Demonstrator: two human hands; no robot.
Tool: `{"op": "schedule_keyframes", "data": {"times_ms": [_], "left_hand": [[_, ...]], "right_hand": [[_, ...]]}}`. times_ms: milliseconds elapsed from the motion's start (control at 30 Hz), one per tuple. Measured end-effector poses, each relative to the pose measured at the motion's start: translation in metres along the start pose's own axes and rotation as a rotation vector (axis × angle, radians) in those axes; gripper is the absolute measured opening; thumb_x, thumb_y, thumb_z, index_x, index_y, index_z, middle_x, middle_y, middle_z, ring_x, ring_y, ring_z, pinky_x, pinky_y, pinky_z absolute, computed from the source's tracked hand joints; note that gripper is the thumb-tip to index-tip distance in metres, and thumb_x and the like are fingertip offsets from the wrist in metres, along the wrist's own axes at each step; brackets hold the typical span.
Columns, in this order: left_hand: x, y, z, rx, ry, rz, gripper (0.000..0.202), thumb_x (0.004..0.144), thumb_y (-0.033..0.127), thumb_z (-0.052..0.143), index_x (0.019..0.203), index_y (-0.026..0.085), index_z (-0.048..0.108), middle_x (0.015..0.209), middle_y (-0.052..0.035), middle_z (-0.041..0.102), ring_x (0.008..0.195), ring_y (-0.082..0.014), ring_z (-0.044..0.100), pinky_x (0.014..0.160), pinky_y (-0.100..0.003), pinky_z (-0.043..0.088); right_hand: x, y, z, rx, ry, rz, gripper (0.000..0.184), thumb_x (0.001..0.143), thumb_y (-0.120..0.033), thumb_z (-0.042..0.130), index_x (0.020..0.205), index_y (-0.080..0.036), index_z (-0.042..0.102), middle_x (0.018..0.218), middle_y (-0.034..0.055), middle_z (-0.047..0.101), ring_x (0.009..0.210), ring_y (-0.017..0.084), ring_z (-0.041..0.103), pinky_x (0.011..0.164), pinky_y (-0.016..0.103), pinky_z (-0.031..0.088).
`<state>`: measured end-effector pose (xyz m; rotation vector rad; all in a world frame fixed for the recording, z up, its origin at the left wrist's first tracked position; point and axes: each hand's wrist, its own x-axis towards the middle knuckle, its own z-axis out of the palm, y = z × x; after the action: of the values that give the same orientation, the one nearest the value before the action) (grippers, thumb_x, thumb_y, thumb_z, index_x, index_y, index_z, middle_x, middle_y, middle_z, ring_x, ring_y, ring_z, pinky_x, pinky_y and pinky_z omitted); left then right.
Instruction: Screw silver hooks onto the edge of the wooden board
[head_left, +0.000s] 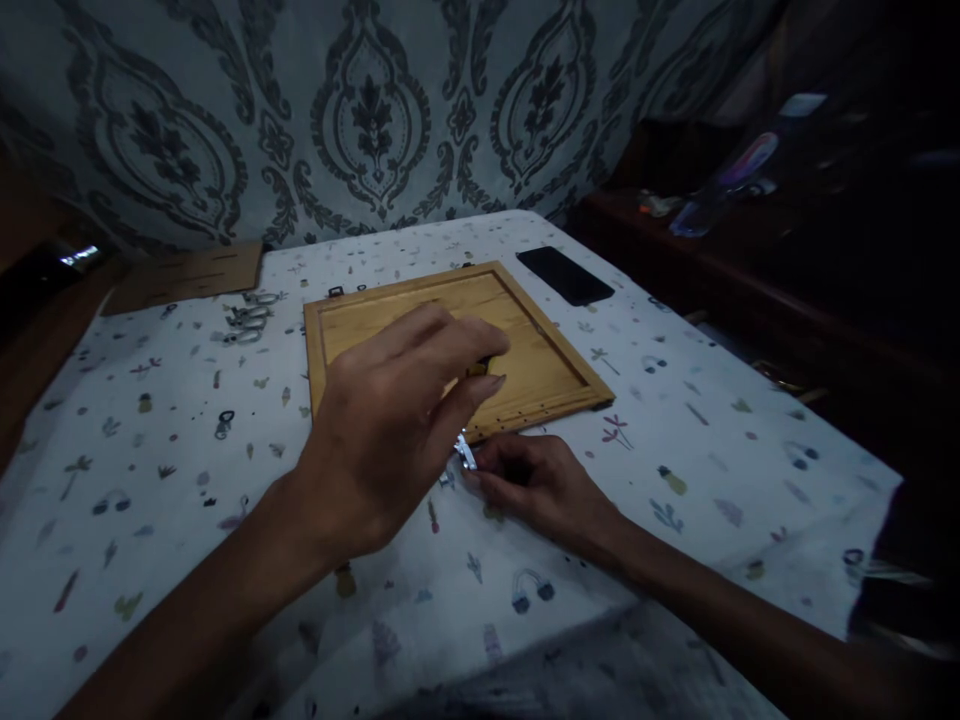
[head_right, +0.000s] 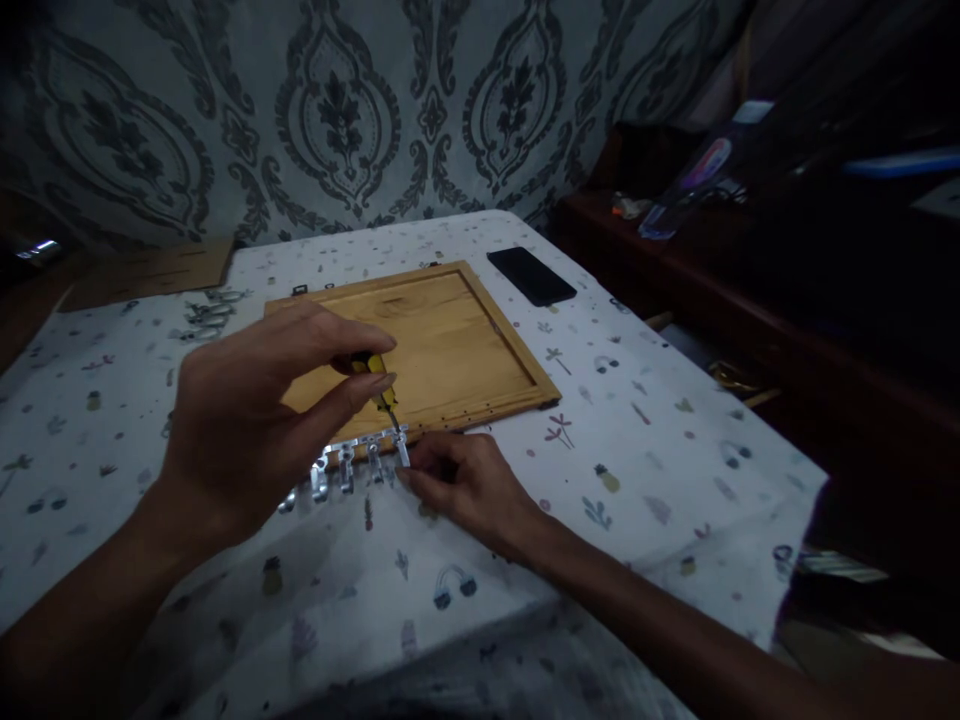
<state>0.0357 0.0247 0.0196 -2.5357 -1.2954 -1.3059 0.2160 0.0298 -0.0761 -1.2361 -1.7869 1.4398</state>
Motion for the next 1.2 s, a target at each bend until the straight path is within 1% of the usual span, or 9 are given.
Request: {"op": "schedule_keyframes", "data": {"times_ms": [133, 233, 367, 567, 700, 800, 967, 1100, 1200], "left_hand": [[0.0014, -0.0003, -0.0029, 0.007, 0.03, -0.019, 0.014, 0.083, 0.012, 0.067, 0.094, 0.02, 0.065, 0.089, -0.0001, 0.071, 0.081, -0.0157, 0.068, 0.072, -0.028, 0.057], [0.0008, -0.0024, -0.0014, 0.017, 0.025, -0.008, 0.014, 0.083, 0.014, 0.067, 0.095, 0.021, 0.065, 0.09, 0.0003, 0.071, 0.081, -0.016, 0.068, 0.071, -0.028, 0.057], [-0.0003, -0.0036, 0.0016, 0.021, 0.012, -0.003, 0.012, 0.084, 0.015, 0.067, 0.094, 0.021, 0.065, 0.088, 0.0003, 0.071, 0.08, -0.0153, 0.067, 0.07, -0.027, 0.056], [-0.0003, -0.0029, 0.0021, 0.018, 0.019, -0.008, 0.012, 0.084, 0.014, 0.067, 0.095, 0.019, 0.065, 0.089, -0.0002, 0.072, 0.082, -0.014, 0.067, 0.072, -0.025, 0.055], [0.0, -0.0028, 0.0021, 0.011, 0.02, -0.005, 0.011, 0.083, 0.014, 0.068, 0.093, 0.018, 0.065, 0.089, -0.0005, 0.072, 0.08, -0.0144, 0.067, 0.07, -0.025, 0.055], [-0.0005, -0.003, 0.0025, 0.022, 0.014, -0.003, 0.01, 0.084, 0.015, 0.067, 0.092, 0.019, 0.064, 0.086, 0.0002, 0.071, 0.077, -0.0143, 0.066, 0.067, -0.026, 0.054], [-0.0028, -0.0042, 0.0049, 0.167, 0.031, 0.042, 0.006, 0.085, 0.02, 0.067, 0.088, 0.02, 0.061, 0.08, 0.0007, 0.067, 0.073, -0.0159, 0.065, 0.059, -0.027, 0.049], [-0.0035, -0.0047, 0.0057, 0.235, 0.047, 0.093, 0.007, 0.089, 0.022, 0.062, 0.083, 0.019, 0.058, 0.076, 0.0003, 0.064, 0.072, -0.0173, 0.064, 0.059, -0.029, 0.047], [-0.003, -0.0045, 0.0046, 0.29, 0.037, 0.074, 0.006, 0.089, 0.022, 0.062, 0.084, 0.02, 0.058, 0.077, 0.0012, 0.063, 0.071, -0.017, 0.064, 0.06, -0.029, 0.048]], "right_hand": [[-0.0001, 0.0009, -0.0001, 0.015, 0.004, 0.009, 0.026, 0.074, -0.039, 0.069, 0.063, -0.016, 0.06, 0.052, -0.0016, 0.058, 0.048, 0.01, 0.051, 0.047, 0.021, 0.04], [-0.0005, 0.0022, -0.0004, 0.002, 0.026, -0.006, 0.024, 0.074, -0.037, 0.068, 0.063, -0.017, 0.06, 0.052, -0.002, 0.058, 0.049, 0.01, 0.051, 0.047, 0.021, 0.04], [-0.0006, 0.0026, -0.0005, 0.02, 0.01, -0.003, 0.025, 0.075, -0.038, 0.067, 0.064, -0.017, 0.06, 0.052, -0.002, 0.058, 0.048, 0.01, 0.052, 0.047, 0.022, 0.041], [-0.0006, 0.0023, -0.0013, 0.022, -0.002, -0.003, 0.025, 0.075, -0.037, 0.069, 0.064, -0.017, 0.059, 0.052, -0.0025, 0.057, 0.047, 0.009, 0.051, 0.047, 0.021, 0.041], [-0.0005, 0.0026, -0.0015, 0.022, -0.001, -0.022, 0.024, 0.076, -0.036, 0.069, 0.065, -0.017, 0.06, 0.054, -0.0027, 0.057, 0.048, 0.009, 0.051, 0.047, 0.021, 0.041], [-0.0006, 0.0023, -0.0015, 0.031, 0.001, -0.011, 0.025, 0.075, -0.037, 0.07, 0.065, -0.017, 0.059, 0.053, -0.003, 0.056, 0.048, 0.009, 0.051, 0.047, 0.021, 0.04], [-0.0008, 0.0019, -0.0005, 0.037, -0.018, -0.007, 0.024, 0.077, -0.036, 0.067, 0.065, -0.017, 0.059, 0.052, -0.003, 0.056, 0.047, 0.009, 0.049, 0.046, 0.021, 0.039], [-0.0004, 0.003, 0.0, 0.02, -0.011, -0.046, 0.024, 0.078, -0.035, 0.066, 0.065, -0.017, 0.058, 0.054, -0.003, 0.056, 0.049, 0.009, 0.05, 0.046, 0.02, 0.038], [-0.0005, 0.0038, -0.0004, 0.011, -0.011, -0.059, 0.023, 0.078, -0.034, 0.065, 0.065, -0.017, 0.058, 0.054, -0.0028, 0.056, 0.049, 0.009, 0.05, 0.046, 0.02, 0.038]]}}
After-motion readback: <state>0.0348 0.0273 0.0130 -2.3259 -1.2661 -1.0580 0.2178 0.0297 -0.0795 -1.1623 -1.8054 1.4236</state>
